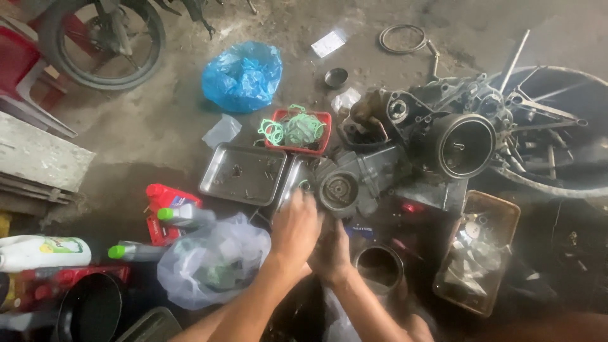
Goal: Fitting a gasket and cylinder head onto a motorcycle engine during a repair process.
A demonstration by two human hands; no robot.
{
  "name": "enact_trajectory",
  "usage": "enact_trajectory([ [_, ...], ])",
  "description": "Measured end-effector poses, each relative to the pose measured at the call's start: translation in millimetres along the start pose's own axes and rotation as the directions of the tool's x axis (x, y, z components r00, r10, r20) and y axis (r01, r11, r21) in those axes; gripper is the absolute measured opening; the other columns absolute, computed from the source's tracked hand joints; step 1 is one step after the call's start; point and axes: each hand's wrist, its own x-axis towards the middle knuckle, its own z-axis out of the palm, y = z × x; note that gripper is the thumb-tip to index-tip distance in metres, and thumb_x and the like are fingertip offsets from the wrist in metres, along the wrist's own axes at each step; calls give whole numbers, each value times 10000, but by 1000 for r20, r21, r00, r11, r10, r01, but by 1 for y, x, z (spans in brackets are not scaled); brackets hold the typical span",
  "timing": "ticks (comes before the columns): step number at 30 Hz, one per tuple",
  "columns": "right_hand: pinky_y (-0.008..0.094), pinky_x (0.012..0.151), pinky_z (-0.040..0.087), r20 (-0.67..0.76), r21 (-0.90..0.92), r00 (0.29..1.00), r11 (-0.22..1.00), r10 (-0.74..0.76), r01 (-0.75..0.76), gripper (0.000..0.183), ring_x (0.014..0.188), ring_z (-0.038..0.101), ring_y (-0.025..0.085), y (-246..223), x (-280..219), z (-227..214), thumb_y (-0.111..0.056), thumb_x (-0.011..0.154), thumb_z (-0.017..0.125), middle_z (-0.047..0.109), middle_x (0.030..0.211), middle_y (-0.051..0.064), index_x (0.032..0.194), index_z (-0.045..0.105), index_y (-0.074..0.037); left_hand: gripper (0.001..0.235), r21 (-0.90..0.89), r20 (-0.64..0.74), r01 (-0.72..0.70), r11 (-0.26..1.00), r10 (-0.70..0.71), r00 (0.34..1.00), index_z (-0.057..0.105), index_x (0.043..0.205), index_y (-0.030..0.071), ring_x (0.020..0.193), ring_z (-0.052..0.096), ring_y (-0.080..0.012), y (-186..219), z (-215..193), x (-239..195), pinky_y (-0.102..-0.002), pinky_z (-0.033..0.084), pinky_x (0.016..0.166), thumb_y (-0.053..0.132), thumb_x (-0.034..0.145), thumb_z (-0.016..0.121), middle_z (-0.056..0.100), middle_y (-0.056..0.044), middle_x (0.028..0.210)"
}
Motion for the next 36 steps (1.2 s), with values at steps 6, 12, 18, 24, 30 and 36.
enact_trajectory([
  [6,494,1013,152,-218,-11,974,998,-61,60,621,1282,257,330,4,27,-33,-417,783,528,306,1361,159,1263,407,-42,206,-22,-44,14,1000,-15,999,531,866,96,793,611,-256,-8,20,9,-378,534,626,159,709,651,544,-52,822],
  [12,453,987,190,-167,28,986,999,-19,24,536,1180,331,295,1,2,-6,-457,786,511,378,1211,126,1135,464,-54,48,14,-17,-89,996,90,996,556,752,69,691,613,-276,-19,42,10,-375,524,559,111,750,578,528,-66,723],
  [18,402,956,236,-102,63,994,998,35,-29,479,1057,420,252,1,-20,23,-506,789,489,465,1030,84,981,534,-70,154,-59,-16,-54,997,53,998,576,768,71,775,621,-281,-11,13,3,-381,533,627,209,735,637,565,-78,771],
  [24,367,876,303,-91,70,992,994,91,-85,483,914,479,224,0,-34,49,-555,778,507,490,871,63,855,562,-82,100,-171,-43,-49,984,42,998,628,834,65,787,623,-266,-13,10,3,-340,523,652,123,754,620,597,-78,792],
  [30,370,609,362,-224,34,960,986,166,-163,530,641,476,198,1,-6,3,-632,689,596,448,675,54,630,501,-114,282,-224,29,-38,974,46,999,613,1005,55,1001,566,-298,-22,-35,-37,-373,474,839,158,748,664,603,-130,980],
  [36,275,606,486,109,-186,990,980,93,-72,785,735,586,183,7,-27,29,-635,822,160,480,1270,159,1282,456,-71,166,-247,52,-54,967,69,996,671,871,105,943,585,-255,-42,11,-56,-335,491,788,169,718,681,604,-70,944],
])
